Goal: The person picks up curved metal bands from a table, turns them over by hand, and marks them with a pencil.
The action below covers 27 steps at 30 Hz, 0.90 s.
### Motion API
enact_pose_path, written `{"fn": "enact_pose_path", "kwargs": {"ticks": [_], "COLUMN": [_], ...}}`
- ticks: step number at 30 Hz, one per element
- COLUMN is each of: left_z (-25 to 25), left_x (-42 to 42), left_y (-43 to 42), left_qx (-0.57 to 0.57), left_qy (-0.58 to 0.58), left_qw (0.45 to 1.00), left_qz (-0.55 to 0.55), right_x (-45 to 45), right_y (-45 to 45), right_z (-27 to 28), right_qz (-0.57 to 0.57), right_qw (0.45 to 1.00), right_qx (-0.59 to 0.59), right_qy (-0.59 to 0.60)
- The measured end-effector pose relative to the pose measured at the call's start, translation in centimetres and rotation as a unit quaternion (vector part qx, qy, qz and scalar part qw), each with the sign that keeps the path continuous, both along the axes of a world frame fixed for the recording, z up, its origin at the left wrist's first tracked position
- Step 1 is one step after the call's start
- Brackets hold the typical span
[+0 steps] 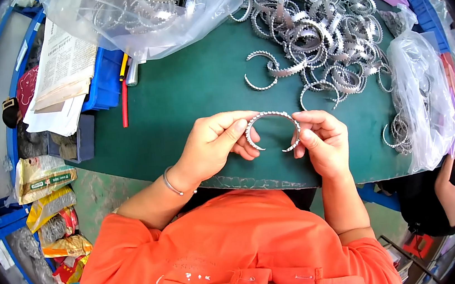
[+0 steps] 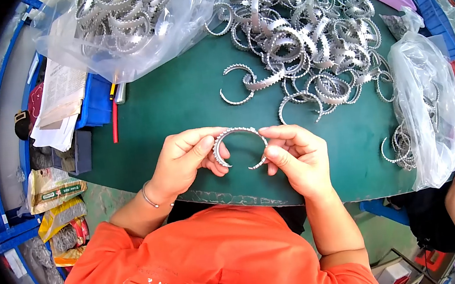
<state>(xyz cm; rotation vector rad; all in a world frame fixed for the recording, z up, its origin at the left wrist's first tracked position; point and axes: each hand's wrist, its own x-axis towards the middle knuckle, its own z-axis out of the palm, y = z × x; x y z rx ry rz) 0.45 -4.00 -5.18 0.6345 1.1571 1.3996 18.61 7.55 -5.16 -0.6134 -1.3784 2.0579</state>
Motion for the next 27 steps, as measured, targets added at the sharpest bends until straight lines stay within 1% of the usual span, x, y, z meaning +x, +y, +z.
{"fn": "enact_pose_path", "kwargs": {"ticks": [3, 5, 6, 8, 12, 13, 15, 16, 17, 18, 19, 20, 21, 22, 23, 24, 26, 27], "left_z": [0.0, -0.1, -0.2, -0.4, -0.4, -0.4, -0.3, -0.2, 0.0, 0.1, 0.2, 0.2, 0.3, 0.3, 0.2, 0.1, 0.5, 0.5], "left_x": [0.0, 0.0, 0.0, 0.1, 0.1, 0.0, -0.4, -0.5, -0.6, -0.6, -0.5, -0.3, -0.1, 0.2, 0.4, 0.7, 1.1, 0.8], "left_y": [0.0, 0.0, 0.0, 0.1, 0.2, 0.2, 0.1, 0.1, 0.1, 0.1, 0.1, 0.1, 0.2, 0.2, 0.2, 0.2, -0.1, -0.3], "left_qx": [0.003, 0.004, 0.007, 0.012, 0.028, 0.028, 0.025, 0.026, 0.026, 0.027, 0.028, 0.023, 0.019, 0.021, 0.037, 0.054, 0.062, 0.087], "left_qy": [0.012, 0.011, 0.012, 0.019, 0.016, 0.016, -0.077, -0.077, -0.056, -0.035, -0.035, -0.03, -0.025, -0.024, 0.002, 0.027, 0.012, 0.105], "left_qw": [1.0, 1.0, 1.0, 1.0, 0.999, 0.999, 0.997, 0.997, 0.998, 0.999, 0.999, 0.999, 0.999, 0.999, 0.999, 0.998, 0.998, 0.99], "left_qz": [-0.004, -0.004, -0.003, 0.001, 0.016, 0.015, -0.005, -0.006, -0.015, -0.024, -0.024, -0.015, -0.007, -0.008, -0.012, -0.017, -0.017, -0.024], "right_x": [0.0, 0.0, 0.0, 0.0, -0.3, -0.4, -0.5, -0.7, -1.0, -1.2, -1.2, -1.5, -1.5, -1.4, -1.8, -1.9, -1.4, -1.1], "right_y": [0.0, 0.1, 0.2, 0.4, 0.3, 0.2, 0.0, 0.0, 0.0, -0.1, -0.3, -0.6, -0.5, -0.5, -1.2, -1.6, -1.3, -1.2], "right_z": [0.0, -0.3, -0.4, -0.4, -0.6, -0.5, -0.3, -0.4, -0.6, -0.7, -0.5, 0.0, 0.1, 0.2, 0.4, 0.4, 0.3, -0.3], "right_qz": [-0.001, -0.001, -0.001, 0.01, -0.002, -0.021, -0.044, -0.044, -0.074, -0.1, -0.109, -0.133, -0.083, -0.033, -0.003, 0.009, 0.017, 0.01], "right_qw": [1.0, 0.998, 0.998, 0.993, 0.99, 0.992, 0.99, 0.99, 0.953, 0.888, 0.878, 0.864, 0.868, 0.868, 0.893, 0.901, 0.928, 0.974], "right_qx": [0.026, 0.067, 0.066, 0.118, 0.142, 0.128, 0.113, 0.114, 0.282, 0.44, 0.454, 0.476, 0.485, 0.493, 0.447, 0.43, 0.367, 0.218], "right_qy": [-0.008, 0.012, 0.01, 0.017, 0.026, -0.002, -0.069, -0.069, -0.08, -0.089, -0.105, -0.093, -0.071, -0.049, -0.054, -0.055, -0.065, -0.067]}}
